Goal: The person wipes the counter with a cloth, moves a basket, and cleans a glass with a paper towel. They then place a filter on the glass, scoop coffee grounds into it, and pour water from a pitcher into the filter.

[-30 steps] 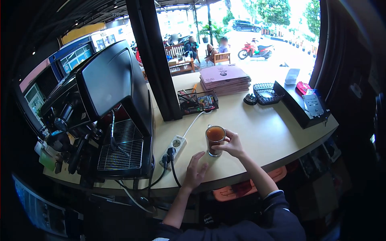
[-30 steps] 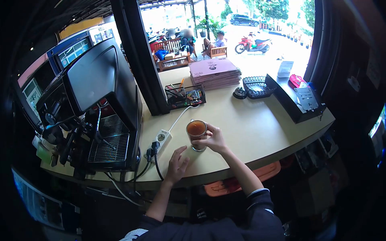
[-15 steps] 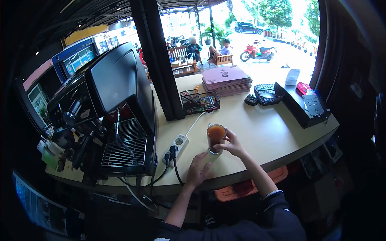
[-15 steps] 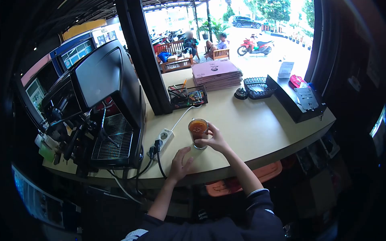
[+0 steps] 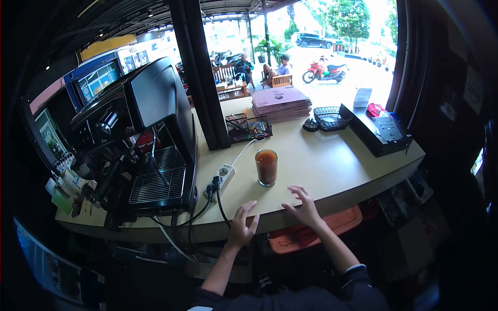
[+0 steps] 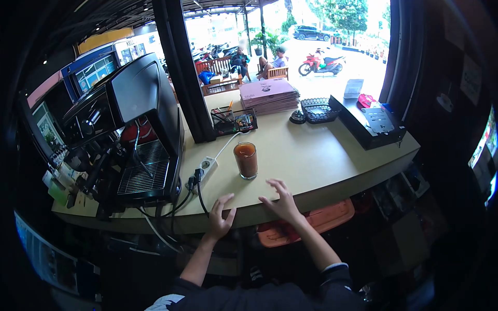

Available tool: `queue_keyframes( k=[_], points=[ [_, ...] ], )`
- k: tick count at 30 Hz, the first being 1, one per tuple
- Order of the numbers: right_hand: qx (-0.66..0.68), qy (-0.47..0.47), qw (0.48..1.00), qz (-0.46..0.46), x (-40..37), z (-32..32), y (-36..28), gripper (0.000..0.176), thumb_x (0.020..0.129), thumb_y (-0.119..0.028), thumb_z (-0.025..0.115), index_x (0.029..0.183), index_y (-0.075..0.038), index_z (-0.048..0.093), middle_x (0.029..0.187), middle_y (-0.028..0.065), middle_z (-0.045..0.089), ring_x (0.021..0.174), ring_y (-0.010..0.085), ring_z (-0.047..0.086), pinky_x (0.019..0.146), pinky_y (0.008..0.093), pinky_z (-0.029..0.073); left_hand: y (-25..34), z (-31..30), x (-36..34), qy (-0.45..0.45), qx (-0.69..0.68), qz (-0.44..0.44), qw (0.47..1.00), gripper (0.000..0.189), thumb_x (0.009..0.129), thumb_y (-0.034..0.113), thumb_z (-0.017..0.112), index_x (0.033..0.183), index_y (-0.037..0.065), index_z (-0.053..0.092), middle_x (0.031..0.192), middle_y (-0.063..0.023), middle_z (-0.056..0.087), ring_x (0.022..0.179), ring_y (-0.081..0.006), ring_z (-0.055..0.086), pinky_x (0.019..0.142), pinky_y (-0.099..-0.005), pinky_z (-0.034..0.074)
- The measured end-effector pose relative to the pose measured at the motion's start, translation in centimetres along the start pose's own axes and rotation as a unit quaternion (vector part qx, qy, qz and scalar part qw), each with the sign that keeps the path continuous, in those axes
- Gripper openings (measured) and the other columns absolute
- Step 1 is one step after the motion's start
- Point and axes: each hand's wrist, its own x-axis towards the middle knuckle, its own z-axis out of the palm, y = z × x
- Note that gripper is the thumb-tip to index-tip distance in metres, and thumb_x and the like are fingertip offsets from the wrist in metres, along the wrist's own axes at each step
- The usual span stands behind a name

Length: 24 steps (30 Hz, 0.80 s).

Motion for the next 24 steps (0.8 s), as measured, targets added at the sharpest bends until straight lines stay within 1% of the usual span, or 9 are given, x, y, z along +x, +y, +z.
queue_keyframes(
  k=[2, 6, 8, 12, 14, 16, 18, 20, 24],
  points=[
    [0.028, 0.016, 0.999, -0.004, -2.5, -0.2, 0.0, 0.022, 0.077, -0.015, 0.073, 0.089, -0.001, 0.061, 0.087, 0.0131, 0.060, 0.072, 0.0243, 0.059, 0.063, 0.0329, 0.048, 0.6, -0.7, -2.9, 0.015, 0.003, 0.018, 1.000, 0.030, 0.084, 0.009, 0.059, 0.112, 0.001, 0.055, 0.110, -0.0177, 0.059, 0.104, -0.0330, 0.058, 0.091, -0.0385, 0.046],
    [0.001, -0.033, 0.999, 0.001, -8.8, 1.2, 1.2, 0.026, 0.079, -0.010, 0.070, 0.066, 0.000, 0.050, 0.062, 0.0112, 0.049, 0.051, 0.0251, 0.049, 0.049, 0.0348, 0.038, 0.0, -1.0, -11.5, 0.054, -0.004, -0.053, 0.997, 0.022, 0.083, 0.010, 0.061, 0.105, 0.004, 0.058, 0.095, -0.0129, 0.065, 0.090, -0.0276, 0.065, 0.080, -0.0350, 0.051],
    [-0.017, -0.055, 0.998, 0.036, -13.2, 3.2, 3.1, 0.025, 0.078, -0.008, 0.069, 0.065, 0.000, 0.050, 0.061, 0.0135, 0.049, 0.052, 0.0289, 0.049, 0.049, 0.0365, 0.037, -1.6, -1.0, -16.6, 0.051, 0.007, -0.115, 0.992, 0.024, 0.082, 0.012, 0.063, 0.105, 0.005, 0.059, 0.091, -0.0112, 0.066, 0.087, -0.0266, 0.066, 0.078, -0.0353, 0.052],
    [-0.067, -0.260, 0.945, 0.188, -24.4, 5.8, 7.4, 0.019, 0.081, -0.019, 0.061, 0.073, -0.002, 0.060, 0.073, 0.0194, 0.061, 0.068, 0.0361, 0.061, 0.060, 0.0414, 0.047, -4.9, -2.2, -28.5, -0.003, 0.064, -0.255, 0.965, 0.030, 0.081, 0.017, 0.067, 0.107, 0.006, 0.058, 0.094, -0.0111, 0.068, 0.087, -0.0272, 0.067, 0.075, -0.0357, 0.053],
    [-0.194, -0.404, 0.876, 0.179, -32.5, 7.8, 12.3, 0.021, 0.083, -0.024, 0.055, 0.082, -0.006, 0.065, 0.080, 0.0201, 0.064, 0.075, 0.0368, 0.063, 0.066, 0.0419, 0.049, -6.1, -3.3, -35.0, -0.048, 0.047, -0.413, 0.908, 0.037, 0.080, 0.024, 0.068, 0.111, 0.006, 0.057, 0.101, -0.0131, 0.066, 0.094, -0.0281, 0.065, 0.080, -0.0365, 0.052],
    [-0.155, -0.553, 0.793, 0.204, -38.8, 7.8, 14.1, 0.030, 0.085, -0.026, 0.044, 0.081, -0.007, 0.066, 0.087, 0.0209, 0.065, 0.075, 0.0353, 0.064, 0.069, 0.0430, 0.052, -8.4, -4.5, -43.5, -0.121, 0.105, -0.475, 0.865, 0.049, 0.082, 0.030, 0.067, 0.119, 0.002, 0.052, 0.105, -0.0150, 0.065, 0.097, -0.0257, 0.064, 0.082, -0.0361, 0.050],
    [-0.144, -0.633, 0.723, 0.237, -42.8, 7.7, 14.2, 0.029, 0.084, -0.027, 0.045, 0.081, -0.007, 0.067, 0.086, 0.0196, 0.065, 0.074, 0.0340, 0.064, 0.068, 0.0422, 0.052, -11.1, -5.4, -53.4, -0.236, 0.108, -0.624, 0.737, 0.059, 0.081, 0.045, 0.064, 0.123, 0.005, 0.052, 0.113, -0.0162, 0.062, 0.110, -0.0320, 0.056, 0.091, -0.0391, 0.046],
    [-0.155, -0.671, 0.675, 0.264, -44.9, 8.4, 13.7, 0.029, 0.084, -0.028, 0.045, 0.082, -0.008, 0.067, 0.085, 0.0183, 0.065, 0.074, 0.0326, 0.064, 0.068, 0.0414, 0.052, -8.1, -6.5, -60.7, -0.203, 0.142, -0.655, 0.714, 0.057, 0.083, 0.046, 0.061, 0.122, 0.005, 0.055, 0.111, -0.0142, 0.063, 0.108, -0.0304, 0.058, 0.090, -0.0384, 0.047],
    [-0.184, -0.697, 0.644, 0.254, -46.1, 12.0, 10.8, 0.029, 0.083, -0.029, 0.047, 0.083, -0.008, 0.068, 0.083, 0.0157, 0.066, 0.072, 0.0300, 0.064, 0.067, 0.0397, 0.052, -2.3, -10.5, -68.3, -0.108, 0.064, -0.762, 0.635, 0.053, 0.083, 0.045, 0.061, 0.118, 0.005, 0.057, 0.110, -0.0138, 0.064, 0.105, -0.0282, 0.059, 0.088, -0.0375, 0.047]
  ],
)
